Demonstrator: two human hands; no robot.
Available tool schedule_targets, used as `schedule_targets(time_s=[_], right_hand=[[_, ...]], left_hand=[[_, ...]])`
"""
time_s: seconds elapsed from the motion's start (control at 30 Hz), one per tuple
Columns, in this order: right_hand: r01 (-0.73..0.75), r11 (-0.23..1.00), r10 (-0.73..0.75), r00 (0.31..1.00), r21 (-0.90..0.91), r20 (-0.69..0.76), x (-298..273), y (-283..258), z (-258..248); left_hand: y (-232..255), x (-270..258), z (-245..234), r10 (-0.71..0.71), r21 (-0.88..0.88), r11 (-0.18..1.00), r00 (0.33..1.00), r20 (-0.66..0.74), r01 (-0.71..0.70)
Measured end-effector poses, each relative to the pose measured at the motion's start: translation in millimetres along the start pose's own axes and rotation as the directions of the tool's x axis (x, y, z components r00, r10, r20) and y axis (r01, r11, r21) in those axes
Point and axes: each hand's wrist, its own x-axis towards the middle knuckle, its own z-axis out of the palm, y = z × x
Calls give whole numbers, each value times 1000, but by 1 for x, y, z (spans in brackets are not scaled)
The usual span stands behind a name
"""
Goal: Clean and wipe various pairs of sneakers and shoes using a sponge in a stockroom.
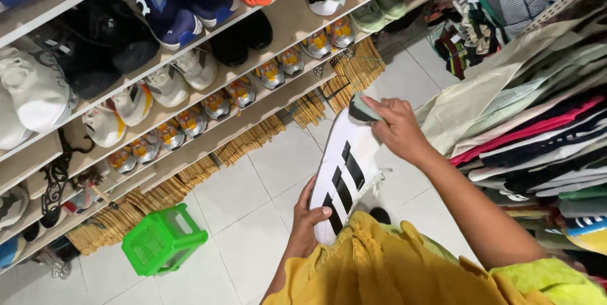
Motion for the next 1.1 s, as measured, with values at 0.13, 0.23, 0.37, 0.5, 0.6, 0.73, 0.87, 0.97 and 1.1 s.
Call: schedule_targets(time_s=[0.13,0.23,0.37,0.5,0.6,0.73,0.87,0.97,1.1], right_hand=[[-405,704,327,914,584,239,-28,65,15],[-403,622,428,893,671,139,-48,46,12],[51,992,-20,966,112,-258,-57,12,5],[45,998,-27,947,50,-321,-52,24,-2],[56,987,2,930,148,-367,-61,34,-2],[-26,992,58,966,127,-254,-74,76,-5],[-192,972,222,940,137,-257,-79,55,-24],[-28,999,22,961,-16,-276,-78,-15,-26],[311,945,-308,951,-99,37,-86,-75,-3]], left_hand=[[-16,4,-10,-149,1,989,988,-33,149],[-28,13,-24,-122,-264,955,989,80,139],[-39,20,-29,-246,-443,831,936,252,338],[-44,15,-17,-247,-474,804,927,283,359],[-46,16,-14,-257,-464,800,916,308,381],[-30,6,2,-262,-439,803,900,348,404],[-2,1,31,185,396,894,978,101,-210],[1,1,48,572,920,186,800,185,-346],[-7,9,57,731,915,-136,585,351,-379]])
